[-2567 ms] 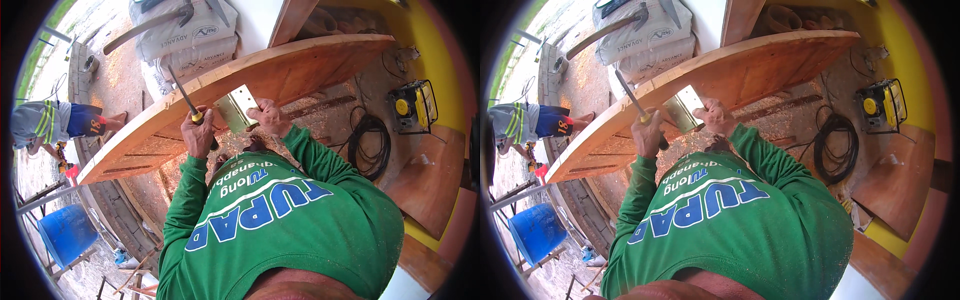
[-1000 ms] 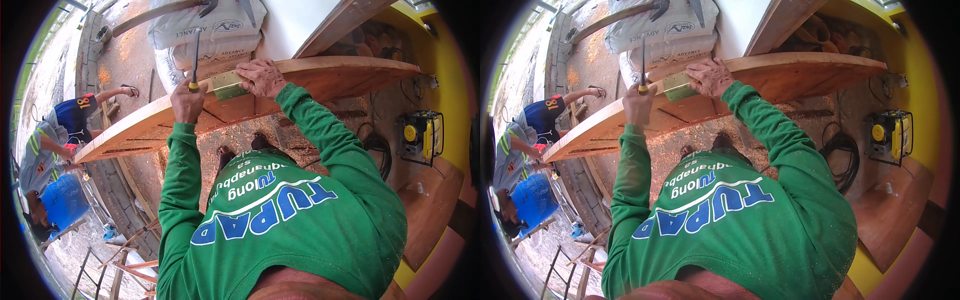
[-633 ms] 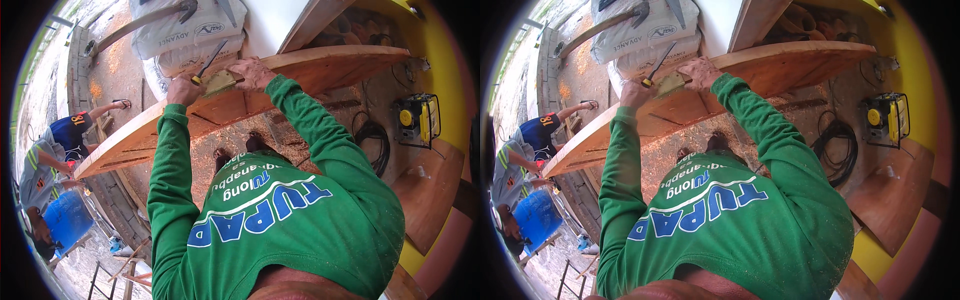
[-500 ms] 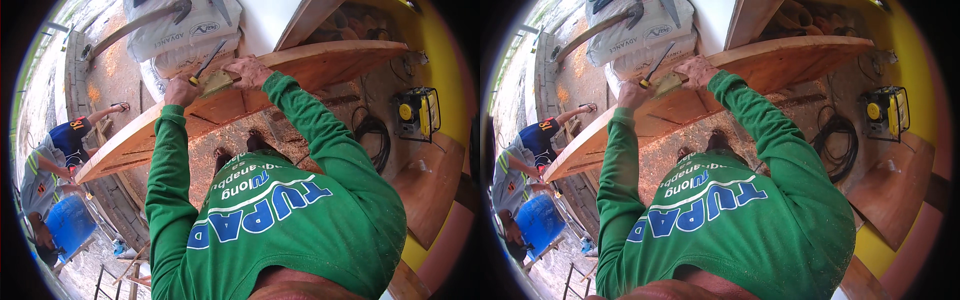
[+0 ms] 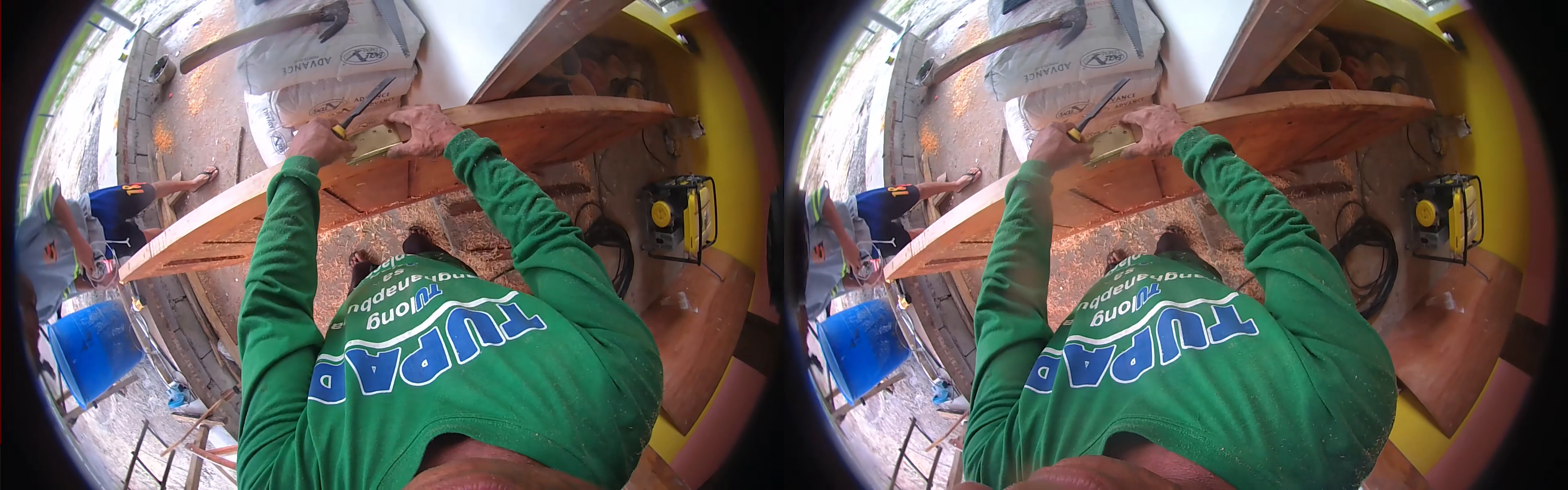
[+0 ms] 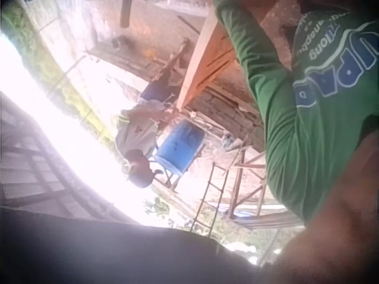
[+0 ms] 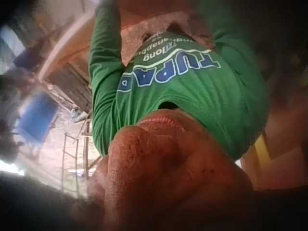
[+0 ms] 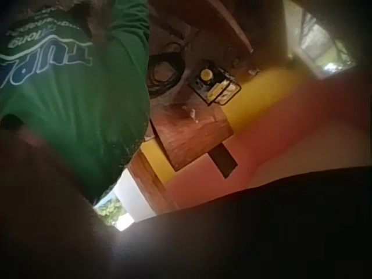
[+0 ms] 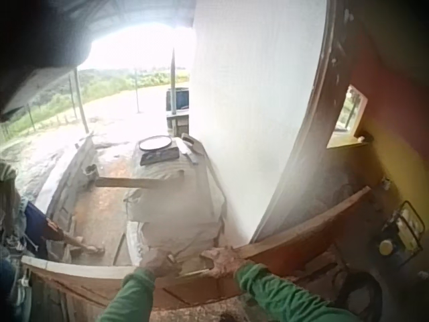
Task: The person uses a file on the edge of a wooden door, positions a metal hinge, and then uses a hammer and a chisel to carve a recess in a wooden post for the hinge installation.
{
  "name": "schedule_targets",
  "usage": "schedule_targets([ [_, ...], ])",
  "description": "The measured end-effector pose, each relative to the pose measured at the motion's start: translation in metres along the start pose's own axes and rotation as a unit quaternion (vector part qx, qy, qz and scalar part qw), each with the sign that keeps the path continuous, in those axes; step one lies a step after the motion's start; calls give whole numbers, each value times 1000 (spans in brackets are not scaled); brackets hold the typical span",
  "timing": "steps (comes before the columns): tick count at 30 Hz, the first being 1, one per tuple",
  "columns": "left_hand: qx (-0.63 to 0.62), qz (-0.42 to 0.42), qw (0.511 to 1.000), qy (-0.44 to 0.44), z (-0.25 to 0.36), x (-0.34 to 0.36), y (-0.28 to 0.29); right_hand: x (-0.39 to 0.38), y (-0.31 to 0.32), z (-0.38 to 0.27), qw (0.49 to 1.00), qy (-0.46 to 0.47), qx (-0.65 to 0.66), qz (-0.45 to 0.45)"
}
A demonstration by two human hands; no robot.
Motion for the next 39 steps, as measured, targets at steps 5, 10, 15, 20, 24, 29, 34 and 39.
schedule_targets([
  [5, 0, 23, 999, -39, -2, -1, 1, 1, -2, -15, 1000, -1, -5, -24],
  [10, 17, 12, 997, -70, -4, 7, -4, 2, 0, -20, 994, -72, -38, -78],
  [15, 2, 30, 997, -71, -7, 4, -2, -3, 1, -18, 992, -100, 11, -75],
  [20, -22, -11, 998, -65, 2, -8, 0, -15, -6, -10, 997, -55, -19, 46],
  [24, -18, -32, 999, -34, 7, -19, 2, -37, -6, 1, 980, 25, 75, 185],
  [29, -284, 111, 950, -73, -21, -47, 11, -69, -12, 1, 970, -30, -50, 237],
  [34, -223, 197, 952, -68, -42, -57, 7, -31, -27, -44, 964, 102, -115, 219],
  [39, -243, 193, 951, -6, -72, -104, -22, -8, -42, -50, 978, 58, -127, 155],
])
Point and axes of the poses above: each hand's wrist, its own x-axis towards the middle knuckle, its own y-axis out of the back of the hand, z = x × y, the point moved 3 cm from there along x, towards the middle knuckle, and after that the axes turned 4 degrees about -z, right-handed, at the moved point
